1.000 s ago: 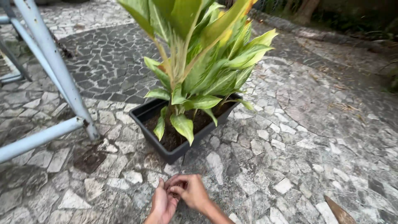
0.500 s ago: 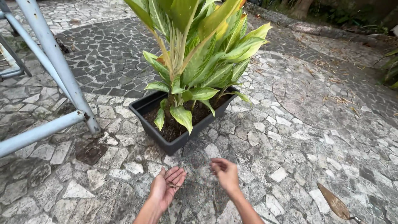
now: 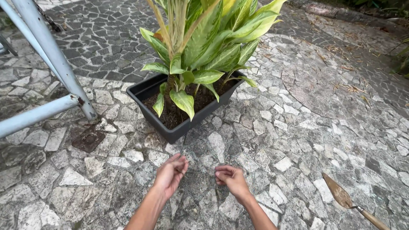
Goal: Sweep dry leaves and collect debris into a dustpan and trash bag in a backyard garden area.
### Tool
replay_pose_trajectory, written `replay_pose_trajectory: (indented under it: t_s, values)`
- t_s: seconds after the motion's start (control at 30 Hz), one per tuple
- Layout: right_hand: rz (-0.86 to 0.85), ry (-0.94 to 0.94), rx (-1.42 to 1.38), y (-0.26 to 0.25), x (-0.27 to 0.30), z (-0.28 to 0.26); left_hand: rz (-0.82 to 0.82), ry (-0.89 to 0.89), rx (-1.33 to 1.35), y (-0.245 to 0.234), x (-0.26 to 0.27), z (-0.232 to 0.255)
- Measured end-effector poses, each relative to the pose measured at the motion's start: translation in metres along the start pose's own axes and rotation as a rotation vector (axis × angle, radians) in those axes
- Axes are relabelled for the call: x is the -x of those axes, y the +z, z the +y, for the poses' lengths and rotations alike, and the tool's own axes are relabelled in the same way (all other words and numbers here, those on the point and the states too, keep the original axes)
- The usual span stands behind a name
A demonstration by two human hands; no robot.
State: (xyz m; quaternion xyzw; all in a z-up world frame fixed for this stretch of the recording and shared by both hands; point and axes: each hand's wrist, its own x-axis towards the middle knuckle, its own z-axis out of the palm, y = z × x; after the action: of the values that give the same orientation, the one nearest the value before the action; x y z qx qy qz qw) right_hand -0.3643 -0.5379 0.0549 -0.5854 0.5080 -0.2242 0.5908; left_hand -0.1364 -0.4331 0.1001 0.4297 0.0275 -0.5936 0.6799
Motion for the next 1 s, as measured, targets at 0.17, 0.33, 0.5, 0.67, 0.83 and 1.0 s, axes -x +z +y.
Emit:
replay_pose_trajectory:
  t_s: [0.17, 0.33, 0.5, 0.67, 0.83, 1.0]
  values:
    - [0.122, 0.024, -0.077, -0.041, -0.018, 0.016, 0.032, -0.048, 0.056, 0.002, 0.007, 0.001]
    - [0.205, -0.168, 0.348, -0.057, -0.011, 0.028, 0.031, -0.041, 0.058, -0.006, -0.005, -0.005]
    - [0.053, -0.258, 0.697, 0.0, 0.02, 0.042, 0.006, -0.003, -0.074, -0.017, -0.009, -0.015]
    - [0.191, -0.331, 0.705, 0.013, 0.008, 0.068, 0.03, -0.085, -0.076, -0.011, 0.005, -0.015]
    - [0.218, -0.515, 0.813, 0.015, 0.004, 0.072, 0.055, -0.096, -0.025, -0.024, 0.001, -0.019]
    - [0.223, -0.537, 0.948, 0.022, 0.016, 0.05, 0.069, -0.1, 0.026, -0.028, 0.004, -0.02]
